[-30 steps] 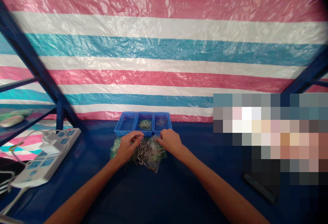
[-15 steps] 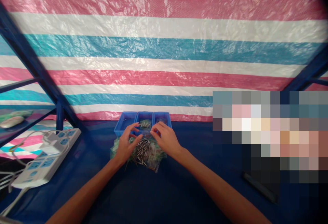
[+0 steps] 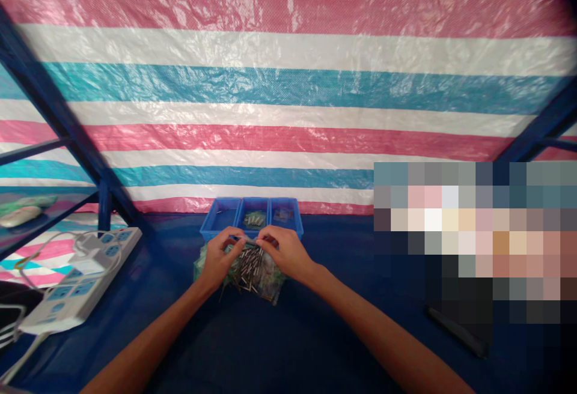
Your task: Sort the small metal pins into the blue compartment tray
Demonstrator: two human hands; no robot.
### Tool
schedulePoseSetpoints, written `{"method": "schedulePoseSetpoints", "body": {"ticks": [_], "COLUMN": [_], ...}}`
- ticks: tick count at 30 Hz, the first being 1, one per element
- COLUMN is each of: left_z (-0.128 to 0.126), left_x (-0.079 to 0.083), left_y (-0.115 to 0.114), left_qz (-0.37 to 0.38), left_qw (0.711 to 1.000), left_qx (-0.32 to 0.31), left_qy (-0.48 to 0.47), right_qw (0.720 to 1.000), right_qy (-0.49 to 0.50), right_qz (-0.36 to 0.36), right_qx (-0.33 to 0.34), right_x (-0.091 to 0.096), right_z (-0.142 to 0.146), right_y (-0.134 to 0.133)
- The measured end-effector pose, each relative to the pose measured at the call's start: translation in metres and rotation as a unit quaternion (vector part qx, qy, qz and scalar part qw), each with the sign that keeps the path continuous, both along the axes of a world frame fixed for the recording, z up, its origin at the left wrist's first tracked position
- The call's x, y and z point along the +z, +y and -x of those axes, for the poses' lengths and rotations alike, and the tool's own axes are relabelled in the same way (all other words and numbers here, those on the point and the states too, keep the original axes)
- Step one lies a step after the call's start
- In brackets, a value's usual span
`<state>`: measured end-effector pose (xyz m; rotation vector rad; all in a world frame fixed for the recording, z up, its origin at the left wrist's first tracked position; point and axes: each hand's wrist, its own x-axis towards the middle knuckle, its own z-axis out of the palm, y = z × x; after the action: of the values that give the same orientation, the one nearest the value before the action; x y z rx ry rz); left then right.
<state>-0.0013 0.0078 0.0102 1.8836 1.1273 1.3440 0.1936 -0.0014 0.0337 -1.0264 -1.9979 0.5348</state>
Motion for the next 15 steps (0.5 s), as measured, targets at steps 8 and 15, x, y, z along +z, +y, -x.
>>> {"method": "schedulePoseSetpoints", "body": {"ticks": [8,15], "left_z": [-0.0011,-0.0001], "left_x": [0.0065,0.0043], "left_y": [-0.0009,0.0004], "left_qz": [-0.042,-0.032], "left_qw": [0.998,0.996], "left_qx": [-0.035,-0.030], "left_qy": [0.043,0.072], "right_qw": [1.000,1.000], "right_qy": [-0.004,-0.001], "right_qz": [0.002,0.000], "right_qx": [-0.015,-0.009], "right_x": [-0.0033,-0.0040], "right_z": [-0.0002,0.0011], "right_y": [0.0013,0.0005]}}
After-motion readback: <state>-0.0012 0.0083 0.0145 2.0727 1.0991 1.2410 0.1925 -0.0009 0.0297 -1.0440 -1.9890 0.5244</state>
